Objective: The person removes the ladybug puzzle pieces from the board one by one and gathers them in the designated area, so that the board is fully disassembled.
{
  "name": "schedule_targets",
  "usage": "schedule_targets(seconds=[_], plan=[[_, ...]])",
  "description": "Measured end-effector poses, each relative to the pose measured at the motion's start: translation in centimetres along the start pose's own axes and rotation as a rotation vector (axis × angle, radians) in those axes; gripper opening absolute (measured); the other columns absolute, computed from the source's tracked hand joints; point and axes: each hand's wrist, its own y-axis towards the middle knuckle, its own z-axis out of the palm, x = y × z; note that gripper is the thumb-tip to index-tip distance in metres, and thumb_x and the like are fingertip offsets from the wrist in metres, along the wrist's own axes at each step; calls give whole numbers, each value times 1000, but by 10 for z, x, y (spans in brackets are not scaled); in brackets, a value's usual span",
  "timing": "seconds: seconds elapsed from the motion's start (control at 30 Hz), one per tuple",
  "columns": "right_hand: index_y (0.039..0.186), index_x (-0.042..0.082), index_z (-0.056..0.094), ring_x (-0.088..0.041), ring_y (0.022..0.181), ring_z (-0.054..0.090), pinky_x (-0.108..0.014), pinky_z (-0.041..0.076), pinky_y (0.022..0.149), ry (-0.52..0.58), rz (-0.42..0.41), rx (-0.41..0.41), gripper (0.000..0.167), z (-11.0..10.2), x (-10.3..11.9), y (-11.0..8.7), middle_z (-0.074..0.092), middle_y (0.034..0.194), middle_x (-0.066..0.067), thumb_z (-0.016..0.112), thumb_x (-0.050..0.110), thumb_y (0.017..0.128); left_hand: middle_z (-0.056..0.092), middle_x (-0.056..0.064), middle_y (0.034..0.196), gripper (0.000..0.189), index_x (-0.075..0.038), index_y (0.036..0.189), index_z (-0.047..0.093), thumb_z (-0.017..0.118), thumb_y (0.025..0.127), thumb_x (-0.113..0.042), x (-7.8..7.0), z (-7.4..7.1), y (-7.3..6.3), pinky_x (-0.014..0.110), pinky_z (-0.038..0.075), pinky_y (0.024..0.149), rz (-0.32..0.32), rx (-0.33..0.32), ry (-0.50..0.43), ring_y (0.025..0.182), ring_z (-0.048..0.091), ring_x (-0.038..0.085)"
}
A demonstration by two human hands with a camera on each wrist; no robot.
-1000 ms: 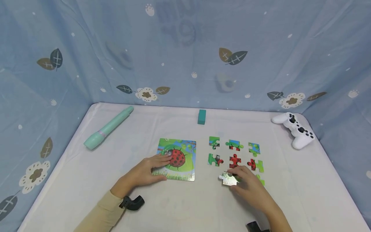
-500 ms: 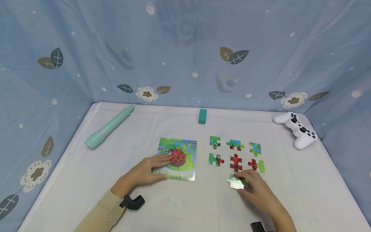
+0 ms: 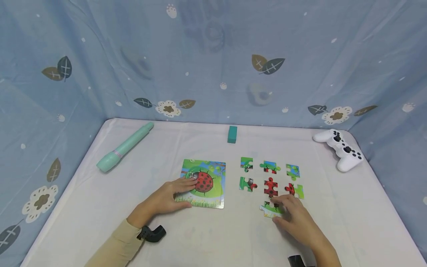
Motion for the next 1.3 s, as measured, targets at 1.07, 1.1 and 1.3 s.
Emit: schedule_targets(seconds=[1.07, 1.1, 1.3], plan=[[134, 10, 49, -19, 119, 54, -18, 43, 101, 387, -133, 212, 59, 25, 52, 69, 56, 132, -8, 74, 15, 82, 41, 3, 149, 87, -12, 142, 45, 73, 73, -57, 17, -8, -11, 43, 28, 116, -84, -68, 68, 141, 32, 24], [135, 11, 49, -19, 120, 53, -23, 45, 101, 384, -138, 226, 58, 27, 55, 73, 56, 133, -7, 74, 16, 82, 40, 3, 150, 90, -12, 143, 44, 73, 71, -59, 18, -10, -12, 42, 25, 117, -96, -68, 80, 142, 31, 23], [136, 9, 47, -23, 124, 51, -34, 44, 104, 427, -180, 300, 59, 39, 73, 93, 53, 136, -8, 72, 21, 84, 36, 3, 152, 97, -9, 145, 39, 72, 70, -62, 22, -17, -13, 41, 19, 119, -86, -41, 119, 143, 29, 20]])
